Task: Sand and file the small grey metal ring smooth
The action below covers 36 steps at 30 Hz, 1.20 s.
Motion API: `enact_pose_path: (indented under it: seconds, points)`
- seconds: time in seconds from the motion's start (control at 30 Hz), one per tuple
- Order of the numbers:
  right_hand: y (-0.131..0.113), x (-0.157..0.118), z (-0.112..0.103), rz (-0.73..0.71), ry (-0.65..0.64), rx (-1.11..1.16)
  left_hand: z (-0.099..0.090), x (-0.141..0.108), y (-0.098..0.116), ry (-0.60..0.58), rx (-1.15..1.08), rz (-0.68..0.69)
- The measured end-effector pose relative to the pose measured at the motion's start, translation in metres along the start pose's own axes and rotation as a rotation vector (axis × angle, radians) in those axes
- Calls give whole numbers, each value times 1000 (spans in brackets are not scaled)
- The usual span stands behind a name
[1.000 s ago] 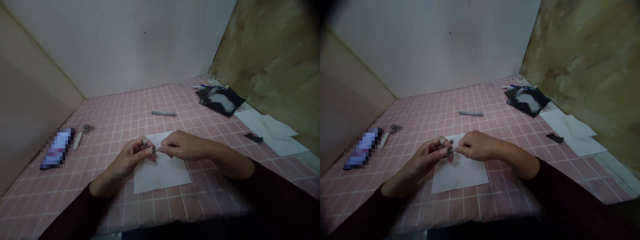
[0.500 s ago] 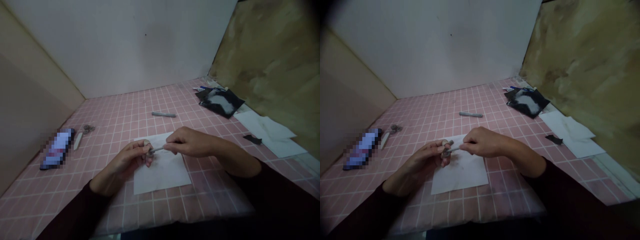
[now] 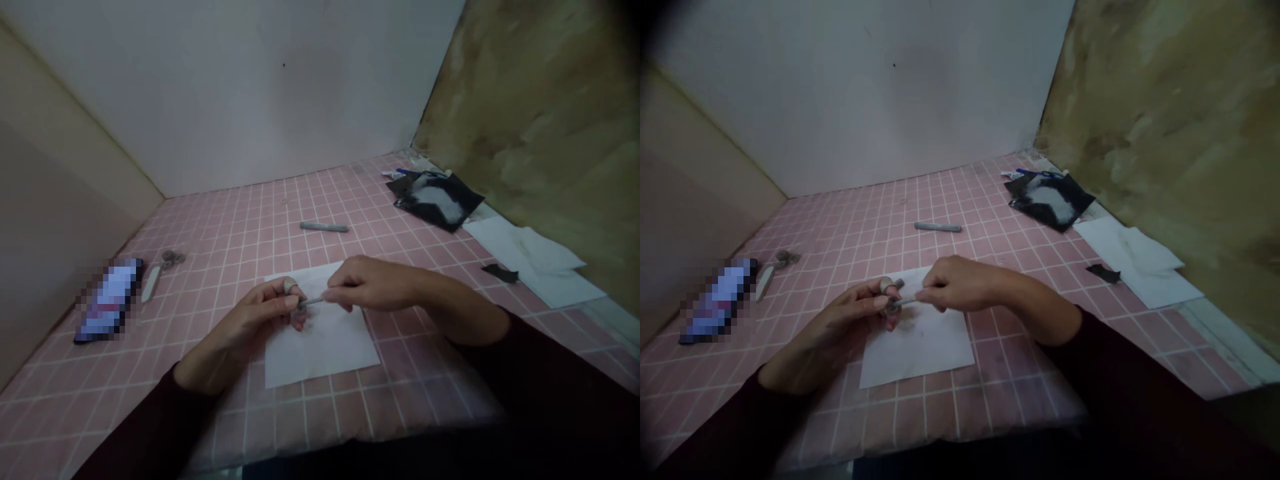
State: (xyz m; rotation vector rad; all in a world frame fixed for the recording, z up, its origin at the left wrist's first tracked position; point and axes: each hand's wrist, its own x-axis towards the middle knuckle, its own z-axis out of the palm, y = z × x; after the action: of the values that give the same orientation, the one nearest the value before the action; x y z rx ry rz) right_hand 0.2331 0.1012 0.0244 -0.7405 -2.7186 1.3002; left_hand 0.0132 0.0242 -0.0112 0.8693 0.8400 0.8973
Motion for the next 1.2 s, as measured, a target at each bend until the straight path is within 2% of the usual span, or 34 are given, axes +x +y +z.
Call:
enact_pose_path:
  seconds: [0.2,0.37,0.53,0.73,0.87,1.03,1.2]
  points:
    - [0,2,4,21,23,70,2,-1,0,-9,39,14]
    - [4,2,1,20,-1,49,0,-1,-1,42,88,49]
    - [3,3,3,44,2,84,1,-2,0,17,105,58]
    - [8,2,0,34,-18,116,1,-3,0,83,181,156]
    - [8,4,2,78,-22,156,-1,-3,-2,81,212,169]
    - [11,5,1,67,-33,177,-4,-3,-3,93,238,245]
    - [10,9,6,65,-7,211,-3,-3,-6,90,285,238]
